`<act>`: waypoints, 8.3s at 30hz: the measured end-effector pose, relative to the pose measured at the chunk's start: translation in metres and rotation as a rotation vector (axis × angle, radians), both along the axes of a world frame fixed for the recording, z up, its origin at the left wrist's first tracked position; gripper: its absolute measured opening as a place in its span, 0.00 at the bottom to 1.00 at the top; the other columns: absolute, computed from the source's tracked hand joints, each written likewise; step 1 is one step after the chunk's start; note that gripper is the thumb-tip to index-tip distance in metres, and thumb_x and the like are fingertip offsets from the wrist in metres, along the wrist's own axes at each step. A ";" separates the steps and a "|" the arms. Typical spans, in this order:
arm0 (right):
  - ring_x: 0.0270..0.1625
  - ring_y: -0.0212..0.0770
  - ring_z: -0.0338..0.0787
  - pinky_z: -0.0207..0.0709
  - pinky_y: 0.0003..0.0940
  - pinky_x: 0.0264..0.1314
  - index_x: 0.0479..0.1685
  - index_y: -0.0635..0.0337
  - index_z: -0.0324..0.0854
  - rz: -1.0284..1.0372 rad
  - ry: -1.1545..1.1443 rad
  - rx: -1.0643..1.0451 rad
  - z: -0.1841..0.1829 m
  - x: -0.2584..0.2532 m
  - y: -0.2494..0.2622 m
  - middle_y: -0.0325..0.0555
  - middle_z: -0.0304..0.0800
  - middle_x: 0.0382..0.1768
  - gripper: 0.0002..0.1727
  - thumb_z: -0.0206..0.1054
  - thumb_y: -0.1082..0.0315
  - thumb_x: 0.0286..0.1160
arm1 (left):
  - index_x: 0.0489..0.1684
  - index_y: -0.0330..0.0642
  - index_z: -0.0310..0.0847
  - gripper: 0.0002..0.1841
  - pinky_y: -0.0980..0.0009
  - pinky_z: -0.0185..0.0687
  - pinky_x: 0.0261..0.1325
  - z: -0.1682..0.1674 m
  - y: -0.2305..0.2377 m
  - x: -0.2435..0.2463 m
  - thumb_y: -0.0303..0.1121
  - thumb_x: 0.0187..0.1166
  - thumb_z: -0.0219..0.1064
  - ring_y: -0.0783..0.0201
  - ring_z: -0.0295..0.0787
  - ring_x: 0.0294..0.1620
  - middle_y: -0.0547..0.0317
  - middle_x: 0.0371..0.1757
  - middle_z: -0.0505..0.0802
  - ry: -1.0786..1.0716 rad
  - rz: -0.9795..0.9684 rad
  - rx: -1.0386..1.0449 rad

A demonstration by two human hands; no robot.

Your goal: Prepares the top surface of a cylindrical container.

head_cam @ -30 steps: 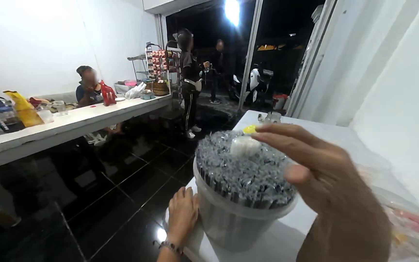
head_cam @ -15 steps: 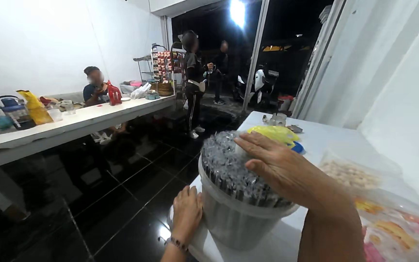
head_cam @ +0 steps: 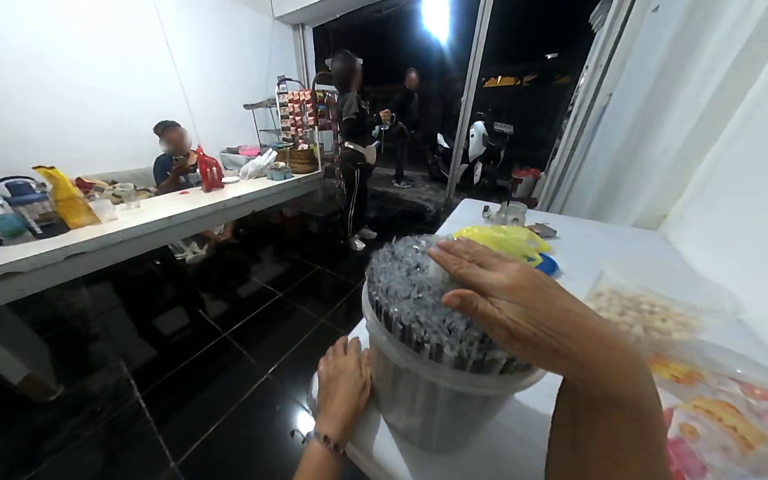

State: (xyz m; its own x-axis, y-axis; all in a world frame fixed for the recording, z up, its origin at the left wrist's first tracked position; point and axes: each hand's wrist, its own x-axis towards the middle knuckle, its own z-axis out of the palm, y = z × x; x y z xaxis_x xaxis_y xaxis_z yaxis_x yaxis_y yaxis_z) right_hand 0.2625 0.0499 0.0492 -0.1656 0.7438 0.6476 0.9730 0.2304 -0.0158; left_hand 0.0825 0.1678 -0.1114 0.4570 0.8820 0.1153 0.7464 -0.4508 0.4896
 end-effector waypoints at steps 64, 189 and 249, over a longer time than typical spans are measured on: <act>0.75 0.55 0.85 0.78 0.53 0.74 0.71 0.62 0.84 -0.024 0.047 0.042 -0.001 -0.001 0.004 0.56 0.88 0.69 0.44 0.45 0.31 0.83 | 0.77 0.34 0.77 0.25 0.46 0.62 0.83 -0.003 0.001 0.000 0.42 0.94 0.45 0.40 0.73 0.82 0.37 0.79 0.80 -0.001 0.003 0.012; 0.47 0.56 0.96 0.85 0.59 0.45 0.42 0.62 0.94 -0.156 0.044 0.238 0.004 0.002 -0.003 0.53 0.96 0.43 0.30 0.58 0.43 0.83 | 0.84 0.36 0.68 0.29 0.46 0.62 0.81 0.003 -0.001 0.005 0.47 0.92 0.49 0.42 0.72 0.82 0.39 0.81 0.77 0.154 0.093 -0.070; 0.61 0.57 0.92 0.84 0.60 0.58 0.59 0.62 0.91 -0.113 0.092 0.168 0.003 0.003 0.001 0.55 0.92 0.60 0.27 0.65 0.46 0.79 | 0.85 0.38 0.67 0.29 0.45 0.61 0.82 0.002 0.000 0.005 0.47 0.93 0.49 0.42 0.71 0.82 0.39 0.81 0.77 0.172 0.093 -0.075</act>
